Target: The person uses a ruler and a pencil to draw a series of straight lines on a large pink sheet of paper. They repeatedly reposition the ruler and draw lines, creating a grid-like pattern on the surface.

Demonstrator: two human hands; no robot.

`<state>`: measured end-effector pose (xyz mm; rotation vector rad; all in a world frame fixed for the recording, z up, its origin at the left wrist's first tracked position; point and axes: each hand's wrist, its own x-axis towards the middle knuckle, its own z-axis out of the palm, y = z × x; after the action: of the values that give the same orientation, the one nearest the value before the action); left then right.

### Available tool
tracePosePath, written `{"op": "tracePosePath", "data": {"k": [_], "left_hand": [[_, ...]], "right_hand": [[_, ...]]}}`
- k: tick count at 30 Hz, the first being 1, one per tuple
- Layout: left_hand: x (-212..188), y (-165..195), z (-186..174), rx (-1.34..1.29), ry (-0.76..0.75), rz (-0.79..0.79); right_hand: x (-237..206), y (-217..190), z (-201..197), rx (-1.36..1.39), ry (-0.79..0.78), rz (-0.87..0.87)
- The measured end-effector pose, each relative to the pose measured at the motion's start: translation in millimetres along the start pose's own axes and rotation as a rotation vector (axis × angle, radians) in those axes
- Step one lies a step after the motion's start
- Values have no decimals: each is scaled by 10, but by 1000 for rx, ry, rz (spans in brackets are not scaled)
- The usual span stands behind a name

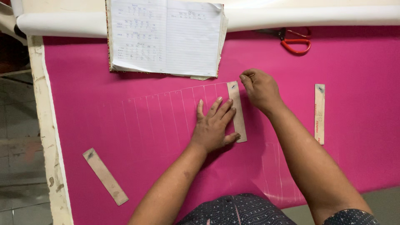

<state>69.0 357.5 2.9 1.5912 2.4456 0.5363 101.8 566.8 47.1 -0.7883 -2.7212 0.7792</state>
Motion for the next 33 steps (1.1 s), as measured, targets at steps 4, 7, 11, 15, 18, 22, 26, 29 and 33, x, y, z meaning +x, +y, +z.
{"op": "tracePosePath", "data": {"k": [4,7,11,15,18,22,26,29,33], "left_hand": [[-10,8,-2,16,-17,-8],[0,6,-5,-3,-40,-18],[24,11,0,11,-57,-26],[4,9,16,23,-54,-23],[13,12,38,27,-44,-26],[-23,27,53,4,-4,-22],[-5,42,37,-2,-20,-23],[-11,55,17,-19,-19,-27],[-8,63,9,-2,-12,-23]], "right_hand": [[-25,7,16,13,19,13],[-109,26,18,133,5,47],[-490,55,-29,19,-26,31],[-1190,73,-132,56,-73,23],[-1552,102,-196,61,-78,-13],[-1829,145,-228,77,-112,18],[-1886,159,-223,116,-109,49],[-1919,145,-225,87,-89,36],[-1928,132,-216,94,-86,42]]}}
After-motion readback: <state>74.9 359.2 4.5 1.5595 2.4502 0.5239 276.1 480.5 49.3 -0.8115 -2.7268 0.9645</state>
